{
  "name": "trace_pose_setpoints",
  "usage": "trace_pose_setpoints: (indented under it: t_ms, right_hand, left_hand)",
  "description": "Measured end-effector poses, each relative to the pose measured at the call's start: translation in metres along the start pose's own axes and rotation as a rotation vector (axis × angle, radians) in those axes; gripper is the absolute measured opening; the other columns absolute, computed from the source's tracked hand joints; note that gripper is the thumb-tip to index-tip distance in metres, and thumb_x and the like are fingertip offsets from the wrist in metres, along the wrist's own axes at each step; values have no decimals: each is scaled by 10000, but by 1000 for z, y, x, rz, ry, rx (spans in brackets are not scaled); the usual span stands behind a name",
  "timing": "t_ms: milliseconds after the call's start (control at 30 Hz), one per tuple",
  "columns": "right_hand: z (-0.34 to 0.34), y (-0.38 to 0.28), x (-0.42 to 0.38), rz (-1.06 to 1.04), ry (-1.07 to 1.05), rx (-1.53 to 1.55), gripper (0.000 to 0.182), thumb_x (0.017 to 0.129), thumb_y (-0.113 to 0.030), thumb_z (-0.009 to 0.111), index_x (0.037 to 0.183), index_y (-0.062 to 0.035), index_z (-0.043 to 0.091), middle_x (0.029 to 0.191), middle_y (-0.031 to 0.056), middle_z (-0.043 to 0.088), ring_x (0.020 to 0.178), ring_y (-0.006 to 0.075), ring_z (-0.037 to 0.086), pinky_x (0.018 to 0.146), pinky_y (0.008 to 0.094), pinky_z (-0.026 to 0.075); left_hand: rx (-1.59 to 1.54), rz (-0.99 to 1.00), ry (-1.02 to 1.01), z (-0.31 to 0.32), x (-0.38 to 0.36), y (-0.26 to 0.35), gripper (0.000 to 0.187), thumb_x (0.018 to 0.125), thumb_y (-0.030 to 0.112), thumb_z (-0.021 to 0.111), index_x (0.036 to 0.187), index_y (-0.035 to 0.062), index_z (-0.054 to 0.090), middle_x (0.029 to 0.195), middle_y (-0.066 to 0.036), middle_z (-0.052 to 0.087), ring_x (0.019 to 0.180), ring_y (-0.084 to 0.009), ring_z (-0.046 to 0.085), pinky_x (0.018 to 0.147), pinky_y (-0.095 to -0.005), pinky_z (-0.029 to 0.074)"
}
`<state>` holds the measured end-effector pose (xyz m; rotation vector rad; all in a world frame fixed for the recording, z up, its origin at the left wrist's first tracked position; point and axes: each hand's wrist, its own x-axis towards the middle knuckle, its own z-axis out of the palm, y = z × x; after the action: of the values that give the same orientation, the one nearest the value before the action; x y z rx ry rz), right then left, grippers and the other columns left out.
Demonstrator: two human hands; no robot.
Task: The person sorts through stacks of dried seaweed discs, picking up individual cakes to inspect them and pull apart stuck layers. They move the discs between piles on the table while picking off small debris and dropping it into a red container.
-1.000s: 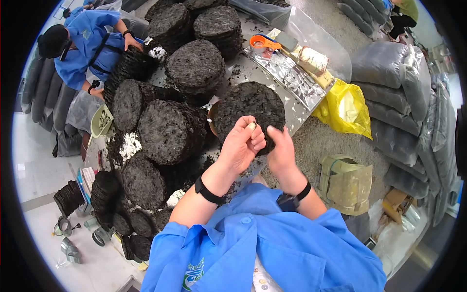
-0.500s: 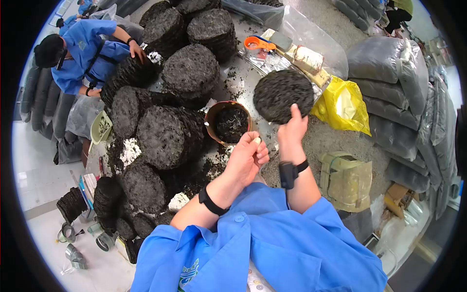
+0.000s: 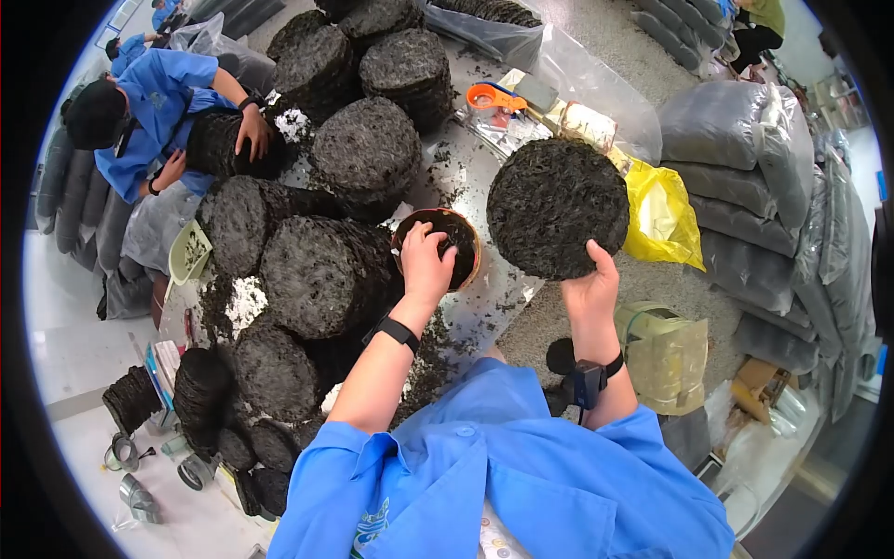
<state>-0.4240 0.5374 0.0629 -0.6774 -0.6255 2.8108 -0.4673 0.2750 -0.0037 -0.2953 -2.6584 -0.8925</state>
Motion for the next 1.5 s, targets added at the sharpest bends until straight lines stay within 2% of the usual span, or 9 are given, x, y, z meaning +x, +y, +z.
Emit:
trace_pose_setpoints:
  t_ms: [67,267,600,900,1033,1200,1267,1367,1500]
  right_hand:
    - [10,1,-14,28,-51,-71,439,955,-62,586,1390,-63,525,1369,102,607,1263,301,577,1119,509,433]
    - [23,28,-35,115,-84,-55,453,1006,-52,549,1433,-169,454,1386,77,558,1266,282,554,1075,537,468]
    - [15,52,-40,307,10,50,392,1019,-84,557,1396,-157,476,1352,59,586,1229,291,581,1024,553,497]
    - [15,40,-33,54,-63,-42,441,1003,-71,578,1426,-107,461,1398,91,577,1291,299,558,1113,570,432]
    - [12,37,-38,40,-111,-128,453,987,-55,577,1424,-110,473,1389,85,585,1289,292,563,1108,559,439]
    - [-1,20,-57,244,-166,-123,531,936,-54,601,1449,-110,475,1444,89,555,1333,289,532,1116,549,424]
    - [-19,11,-67,299,-209,-189,617,928,-144,642,1502,-89,421,1490,105,516,1365,301,502,1143,527,399]
    - [-38,-28,-62,572,-653,-285,938,809,-303,799,1543,24,316,1532,184,453,1393,319,474,1166,487,372]
    - [-6,-35,-41,647,-655,-615,830,827,-186,813,1502,40,388,1444,145,541,1298,239,552,1098,392,438]
  left_hand:
    - [-169,-203,-82,-7,-3,9,202,850,52,691,1052,61,696,943,-109,655,1016,-347,609,919,-483,463]
    - [-354,297,-10,-64,0,121,220,741,72,814,938,69,717,902,-66,661,860,-270,636,739,-396,519]
    - [-23,500,-57,-58,1,98,181,745,154,749,877,113,632,871,-33,584,865,-237,598,798,-380,473]
    - [92,-28,-39,-61,3,46,177,797,-22,686,955,39,635,922,-151,639,902,-378,631,788,-465,499]
    - [-289,22,26,-74,7,91,108,847,75,730,861,39,628,858,-94,615,806,-307,606,727,-405,489]
    - [-189,-140,249,-70,19,65,343,889,80,727,1196,34,583,1043,-70,622,844,-191,606,789,-336,509]
    - [-1052,-518,-278,-72,13,51,362,929,86,712,1262,29,582,1127,-39,626,895,-114,597,835,-284,511]
    - [-1002,-392,-492,-99,8,53,344,958,49,662,1297,42,607,1193,-25,628,1031,-93,592,929,-269,487]
    - [-734,24,-636,-108,6,70,355,869,5,698,1220,27,653,1207,-88,656,1159,-248,616,1021,-361,479]
